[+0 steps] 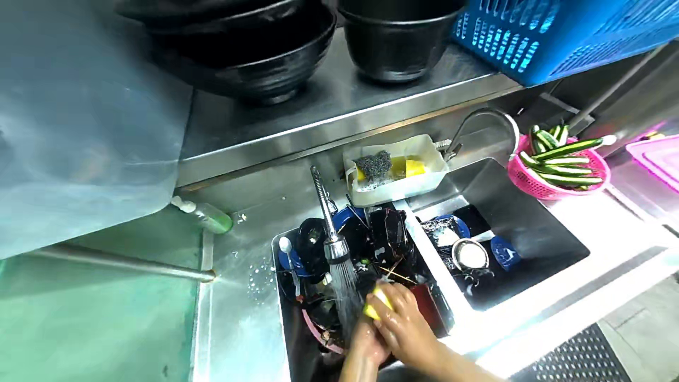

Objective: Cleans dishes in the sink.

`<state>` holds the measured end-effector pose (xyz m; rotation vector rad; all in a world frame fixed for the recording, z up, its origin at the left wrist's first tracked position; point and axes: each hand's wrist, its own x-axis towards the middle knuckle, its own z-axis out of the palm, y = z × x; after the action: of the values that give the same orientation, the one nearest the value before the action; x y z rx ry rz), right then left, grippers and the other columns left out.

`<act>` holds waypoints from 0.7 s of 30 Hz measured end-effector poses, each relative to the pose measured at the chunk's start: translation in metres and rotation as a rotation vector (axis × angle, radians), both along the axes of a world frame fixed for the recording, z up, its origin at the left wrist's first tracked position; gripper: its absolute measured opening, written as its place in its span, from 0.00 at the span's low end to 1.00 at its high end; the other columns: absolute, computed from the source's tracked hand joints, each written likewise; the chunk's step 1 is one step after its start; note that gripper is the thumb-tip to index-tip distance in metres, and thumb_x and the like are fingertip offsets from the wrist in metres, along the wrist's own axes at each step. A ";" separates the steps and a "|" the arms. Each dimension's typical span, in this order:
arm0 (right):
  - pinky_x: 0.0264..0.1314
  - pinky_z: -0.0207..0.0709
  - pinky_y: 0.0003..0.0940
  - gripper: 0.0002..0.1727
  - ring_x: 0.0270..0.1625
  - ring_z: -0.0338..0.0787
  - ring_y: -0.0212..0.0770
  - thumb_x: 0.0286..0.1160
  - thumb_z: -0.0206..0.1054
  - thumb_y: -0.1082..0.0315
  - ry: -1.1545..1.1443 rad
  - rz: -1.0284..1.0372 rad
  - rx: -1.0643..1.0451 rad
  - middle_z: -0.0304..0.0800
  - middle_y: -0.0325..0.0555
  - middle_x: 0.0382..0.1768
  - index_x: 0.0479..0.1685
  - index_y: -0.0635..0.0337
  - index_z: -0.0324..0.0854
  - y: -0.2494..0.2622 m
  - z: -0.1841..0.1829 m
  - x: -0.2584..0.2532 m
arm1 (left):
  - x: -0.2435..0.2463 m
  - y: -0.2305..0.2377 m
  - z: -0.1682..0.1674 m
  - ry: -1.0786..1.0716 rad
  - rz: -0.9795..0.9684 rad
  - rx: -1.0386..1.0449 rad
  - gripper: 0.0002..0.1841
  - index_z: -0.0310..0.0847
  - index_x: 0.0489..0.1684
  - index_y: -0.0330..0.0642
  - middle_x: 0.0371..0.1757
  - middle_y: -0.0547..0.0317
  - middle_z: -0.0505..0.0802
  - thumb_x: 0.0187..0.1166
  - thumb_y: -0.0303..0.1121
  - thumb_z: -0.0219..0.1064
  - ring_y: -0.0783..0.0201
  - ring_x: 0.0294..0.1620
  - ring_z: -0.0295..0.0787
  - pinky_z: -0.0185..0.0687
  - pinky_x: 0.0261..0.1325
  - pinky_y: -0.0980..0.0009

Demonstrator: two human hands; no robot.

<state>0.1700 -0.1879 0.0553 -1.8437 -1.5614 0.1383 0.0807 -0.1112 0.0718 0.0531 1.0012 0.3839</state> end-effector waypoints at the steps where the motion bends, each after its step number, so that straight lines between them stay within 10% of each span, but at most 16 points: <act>1: 0.75 0.75 0.61 0.22 0.78 0.79 0.57 0.82 0.62 0.54 -0.107 0.001 0.047 0.81 0.50 0.76 0.75 0.35 0.80 -0.003 -0.001 -0.001 | 0.004 -0.006 0.018 0.001 0.023 -0.025 0.29 0.77 0.43 0.44 0.28 0.56 0.88 0.95 0.51 0.31 0.64 0.29 0.87 0.86 0.33 0.67; 3: 0.74 0.75 0.56 0.20 0.77 0.80 0.51 0.81 0.63 0.52 -0.273 0.037 0.116 0.84 0.42 0.73 0.71 0.32 0.80 0.000 0.003 0.009 | 0.014 -0.012 0.049 0.070 -0.002 -0.073 0.28 0.74 0.46 0.45 0.29 0.58 0.85 0.96 0.48 0.26 0.65 0.30 0.84 0.83 0.35 0.67; 6: 0.80 0.75 0.54 0.17 0.76 0.83 0.46 0.85 0.59 0.51 -0.155 0.109 -0.063 0.90 0.41 0.67 0.62 0.42 0.89 0.023 0.046 0.033 | 0.007 -0.012 0.001 -0.139 -0.225 0.035 0.25 0.77 0.43 0.45 0.31 0.56 0.90 0.94 0.45 0.32 0.61 0.32 0.88 0.87 0.36 0.62; 10: 0.72 0.76 0.56 0.23 0.64 0.87 0.49 0.85 0.63 0.50 0.652 0.065 -0.685 0.89 0.54 0.62 0.66 0.58 0.85 0.072 0.105 0.079 | 0.016 0.021 -0.013 -0.171 -0.539 0.024 0.30 0.76 0.34 0.43 0.21 0.60 0.82 0.93 0.50 0.30 0.70 0.14 0.72 0.70 0.17 0.76; 14: 0.48 0.87 0.42 0.19 0.44 0.92 0.41 0.89 0.55 0.52 1.602 -0.120 -0.461 0.91 0.47 0.43 0.58 0.57 0.81 0.058 0.067 0.084 | 0.026 0.025 -0.014 -0.334 -0.459 -0.006 0.29 0.78 0.30 0.40 0.16 0.62 0.79 0.92 0.44 0.32 0.73 0.10 0.69 0.65 0.12 0.80; 18: 0.45 0.87 0.43 0.27 0.44 0.92 0.43 0.95 0.40 0.49 1.980 -0.422 0.041 0.91 0.50 0.44 0.65 0.56 0.78 0.039 0.030 0.050 | 0.045 0.014 -0.010 0.257 -0.580 0.442 0.17 0.70 0.29 0.40 0.11 0.64 0.71 0.94 0.35 0.47 0.72 0.07 0.63 0.63 0.11 0.77; 21: 0.51 0.88 0.48 0.22 0.50 0.92 0.48 0.95 0.47 0.55 1.895 -0.699 0.027 0.90 0.54 0.51 0.71 0.58 0.75 0.026 0.019 0.040 | 0.054 0.013 -0.030 0.739 -0.535 0.796 0.28 0.85 0.47 0.30 0.37 0.41 0.89 0.86 0.54 0.62 0.50 0.37 0.86 0.83 0.43 0.50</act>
<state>0.2104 -0.1622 0.0738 -1.1391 0.3747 1.0829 0.1348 -0.0981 0.0417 1.2302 1.4407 0.2431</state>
